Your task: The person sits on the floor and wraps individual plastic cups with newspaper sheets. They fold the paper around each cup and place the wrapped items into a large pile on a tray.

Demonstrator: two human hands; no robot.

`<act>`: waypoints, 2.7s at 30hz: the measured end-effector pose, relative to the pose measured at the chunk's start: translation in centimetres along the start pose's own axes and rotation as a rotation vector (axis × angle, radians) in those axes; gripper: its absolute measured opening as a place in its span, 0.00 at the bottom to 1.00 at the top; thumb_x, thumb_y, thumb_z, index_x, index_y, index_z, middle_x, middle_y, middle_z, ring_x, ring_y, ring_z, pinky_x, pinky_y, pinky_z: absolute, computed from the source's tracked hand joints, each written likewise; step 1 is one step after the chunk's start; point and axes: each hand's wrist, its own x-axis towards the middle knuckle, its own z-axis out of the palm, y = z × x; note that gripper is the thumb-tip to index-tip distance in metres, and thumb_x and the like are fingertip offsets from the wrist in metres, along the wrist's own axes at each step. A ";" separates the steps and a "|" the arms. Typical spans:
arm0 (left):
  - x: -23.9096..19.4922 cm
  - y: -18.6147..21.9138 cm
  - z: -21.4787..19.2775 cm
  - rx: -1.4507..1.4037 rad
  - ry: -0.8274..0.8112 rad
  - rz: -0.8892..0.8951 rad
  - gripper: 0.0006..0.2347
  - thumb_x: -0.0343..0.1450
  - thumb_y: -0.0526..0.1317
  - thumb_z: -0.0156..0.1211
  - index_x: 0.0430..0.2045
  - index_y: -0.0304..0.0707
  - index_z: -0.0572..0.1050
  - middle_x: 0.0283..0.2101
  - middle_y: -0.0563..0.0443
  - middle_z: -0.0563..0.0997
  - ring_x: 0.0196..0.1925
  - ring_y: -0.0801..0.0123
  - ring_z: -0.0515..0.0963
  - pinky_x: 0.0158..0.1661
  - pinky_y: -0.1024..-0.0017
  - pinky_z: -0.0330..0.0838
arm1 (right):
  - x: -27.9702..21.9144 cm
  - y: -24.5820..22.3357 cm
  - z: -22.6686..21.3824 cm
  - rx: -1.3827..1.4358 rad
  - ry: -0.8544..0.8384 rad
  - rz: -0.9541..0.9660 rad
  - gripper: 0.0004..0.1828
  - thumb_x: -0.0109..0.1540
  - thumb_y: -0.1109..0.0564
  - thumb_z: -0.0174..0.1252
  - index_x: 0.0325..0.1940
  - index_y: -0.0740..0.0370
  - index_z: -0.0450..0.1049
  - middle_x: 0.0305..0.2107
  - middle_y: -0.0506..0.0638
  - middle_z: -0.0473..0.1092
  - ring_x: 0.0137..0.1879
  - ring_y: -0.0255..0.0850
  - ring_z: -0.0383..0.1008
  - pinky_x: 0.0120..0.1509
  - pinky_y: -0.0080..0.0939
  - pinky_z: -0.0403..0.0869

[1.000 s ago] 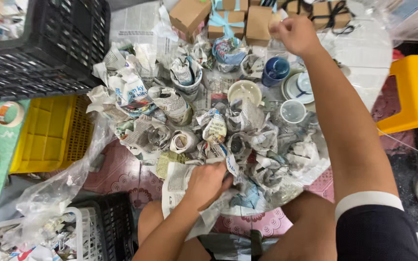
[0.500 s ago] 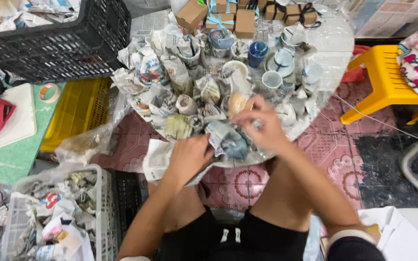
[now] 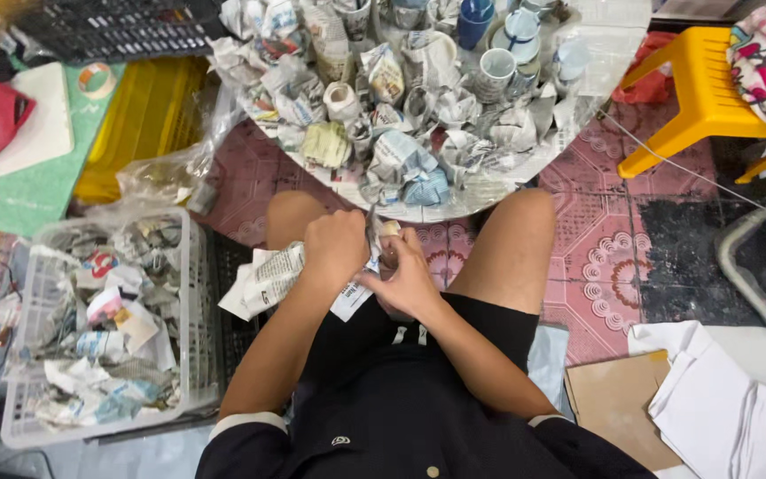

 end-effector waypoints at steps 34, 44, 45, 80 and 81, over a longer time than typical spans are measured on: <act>-4.6 -18.5 0.6 -0.401 0.382 -0.011 0.28 0.60 0.36 0.77 0.56 0.35 0.73 0.54 0.36 0.80 0.57 0.52 0.78 0.56 0.54 0.71 | 6.5 9.3 -1.4 0.038 -0.293 -0.221 0.09 0.61 0.62 0.64 0.40 0.73 0.77 0.35 0.52 0.70 0.38 0.38 0.68 0.40 0.36 0.66; -8.6 -7.2 8.8 -0.309 0.227 0.325 0.20 0.68 0.49 0.69 0.51 0.39 0.79 0.64 0.41 0.69 0.73 0.48 0.60 0.68 0.35 0.45 | 5.9 7.9 -2.1 0.010 -0.206 -0.402 0.11 0.59 0.62 0.66 0.46 0.68 0.81 0.42 0.54 0.70 0.49 0.44 0.73 0.53 0.38 0.71; -8.9 -6.8 8.8 -0.290 0.181 0.293 0.20 0.67 0.50 0.69 0.49 0.38 0.79 0.63 0.39 0.69 0.73 0.46 0.59 0.68 0.33 0.44 | 5.7 7.5 -2.9 0.006 -0.190 -0.407 0.13 0.59 0.61 0.68 0.47 0.68 0.82 0.43 0.54 0.70 0.50 0.46 0.72 0.55 0.39 0.71; -11.1 -14.8 4.5 -1.152 0.547 0.006 0.25 0.69 0.28 0.69 0.61 0.33 0.67 0.50 0.43 0.78 0.50 0.64 0.80 0.50 0.66 0.76 | 2.1 0.8 3.9 -0.364 -0.273 -0.919 0.25 0.58 0.66 0.63 0.59 0.50 0.80 0.40 0.40 0.72 0.50 0.33 0.74 0.71 0.52 0.55; -11.5 -13.1 4.0 -1.044 0.541 0.094 0.28 0.67 0.27 0.71 0.62 0.33 0.65 0.54 0.40 0.74 0.55 0.61 0.77 0.54 0.64 0.74 | 2.0 0.8 3.9 -0.355 -0.291 -0.910 0.26 0.57 0.66 0.62 0.59 0.51 0.81 0.41 0.40 0.72 0.50 0.34 0.74 0.71 0.52 0.55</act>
